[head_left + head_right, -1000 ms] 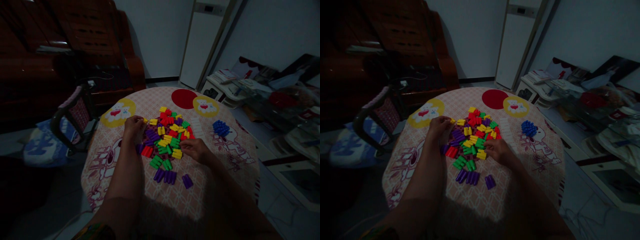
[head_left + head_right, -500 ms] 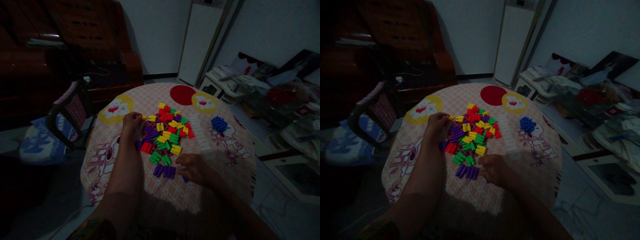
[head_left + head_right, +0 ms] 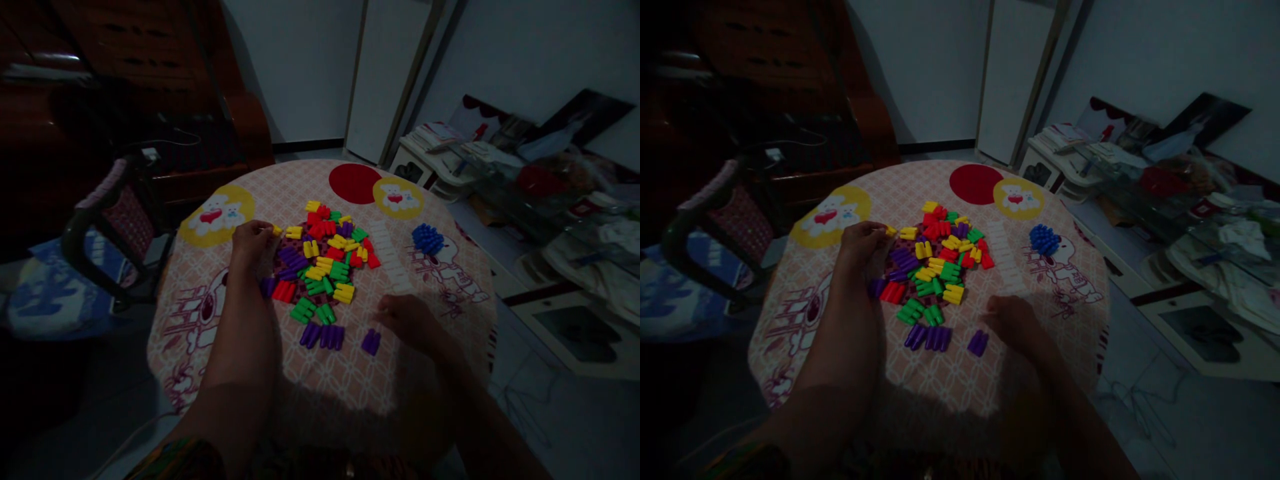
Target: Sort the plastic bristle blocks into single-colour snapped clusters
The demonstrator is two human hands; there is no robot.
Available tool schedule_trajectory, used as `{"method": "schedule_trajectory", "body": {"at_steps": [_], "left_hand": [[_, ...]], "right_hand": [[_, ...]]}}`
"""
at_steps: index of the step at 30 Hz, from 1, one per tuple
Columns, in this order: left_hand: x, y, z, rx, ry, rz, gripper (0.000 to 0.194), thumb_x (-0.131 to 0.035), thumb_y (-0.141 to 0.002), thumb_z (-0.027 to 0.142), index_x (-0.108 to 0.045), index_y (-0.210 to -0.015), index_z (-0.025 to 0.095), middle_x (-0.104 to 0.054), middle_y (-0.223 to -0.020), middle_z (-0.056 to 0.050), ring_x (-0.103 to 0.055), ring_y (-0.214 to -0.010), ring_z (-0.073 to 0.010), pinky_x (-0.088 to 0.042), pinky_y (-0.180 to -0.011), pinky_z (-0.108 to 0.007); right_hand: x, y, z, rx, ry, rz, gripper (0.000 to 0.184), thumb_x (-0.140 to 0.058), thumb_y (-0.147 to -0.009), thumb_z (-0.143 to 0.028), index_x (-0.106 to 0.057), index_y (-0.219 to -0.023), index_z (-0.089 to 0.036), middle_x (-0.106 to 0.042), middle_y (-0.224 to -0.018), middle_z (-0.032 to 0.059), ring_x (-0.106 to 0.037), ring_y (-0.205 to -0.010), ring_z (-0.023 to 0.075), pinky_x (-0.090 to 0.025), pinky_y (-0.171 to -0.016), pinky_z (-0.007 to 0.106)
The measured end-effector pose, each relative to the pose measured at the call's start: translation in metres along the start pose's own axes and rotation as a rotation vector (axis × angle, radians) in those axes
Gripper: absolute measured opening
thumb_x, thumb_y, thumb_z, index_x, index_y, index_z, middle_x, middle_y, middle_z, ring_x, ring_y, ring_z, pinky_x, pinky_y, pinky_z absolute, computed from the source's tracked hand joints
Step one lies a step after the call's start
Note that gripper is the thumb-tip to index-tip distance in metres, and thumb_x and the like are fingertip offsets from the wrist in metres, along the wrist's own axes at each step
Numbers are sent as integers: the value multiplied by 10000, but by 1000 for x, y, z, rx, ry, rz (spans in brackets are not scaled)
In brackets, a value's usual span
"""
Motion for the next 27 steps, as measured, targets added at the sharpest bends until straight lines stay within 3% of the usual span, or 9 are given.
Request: {"method": "schedule_trajectory", "body": {"at_steps": [3,8,10,14,16,19,24,27], "left_hand": [[0,1,0,24,16,3,315,-620,-724,292,-751,-968,142,-704,-738,-42,-630,-639,-162,-466,-578,-235],[2,1,1,5,-4,19,285,-642,-712,294,-757,-936,161,-710,-737,-47,-643,-654,-173,-471,-574,-239],[3,1,2,-9,-29,21,277,-644,-714,297,-759,-926,163,-717,-738,-48,-651,-663,-177,-478,-580,-241],[4,1,4,-17,-42,15,263,-633,-718,285,-759,-912,161,-724,-738,-54,-662,-682,-188,-488,-583,-243],[4,1,4,-22,-35,12,271,-631,-717,282,-758,-919,152,-728,-752,-58,-660,-678,-184,-488,-583,-242],[2,0,2,-9,-20,-4,297,-629,-717,283,-756,-945,141,-721,-742,-55,-647,-652,-172,-480,-580,-237],[2,-1,1,-4,-25,13,292,-621,-714,289,-755,-932,151,-721,-745,-49,-643,-652,-173,-469,-575,-236],[2,0,1,-22,-29,22,287,-622,-706,287,-755,-925,157,-729,-769,-48,-655,-684,-176,-475,-591,-232]], "right_hand": [[-18,19,-16,106,-98,-62,205,-725,-854,-345,-694,-984,-188,-739,-880,51,-652,-792,176,-345,-665,258],[-33,21,-30,202,-305,-59,69,-701,-831,-248,-692,-848,-182,-722,-806,24,-641,-737,153,-372,-645,246],[-22,10,-18,195,-436,36,87,-638,-859,-246,-698,-852,-183,-724,-788,24,-647,-718,148,-409,-641,242],[11,-15,32,36,-724,319,214,-605,-818,-323,-709,-935,-178,-696,-686,22,-632,-595,157,-472,-563,261],[18,-25,54,-59,-883,375,301,-647,-765,-384,-704,-964,-166,-685,-644,19,-625,-540,164,-503,-528,279],[20,-33,67,-107,-997,388,361,-683,-709,-416,-698,-957,-156,-687,-631,19,-633,-524,166,-537,-519,292],[9,-41,54,-94,-960,308,357,-636,-747,-396,-698,-990,-142,-681,-640,20,-625,-504,157,-517,-479,271],[1,-47,25,48,-829,235,318,-621,-807,-352,-705,-1037,-150,-720,-762,50,-667,-611,168,-539,-548,277]]}}
Point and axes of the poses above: each hand's wrist, its own y-axis away from the middle knuckle, its own x-axis out of the back of the hand, z = x × y, the point moved 6 cm from there along -y, towards the middle knuckle
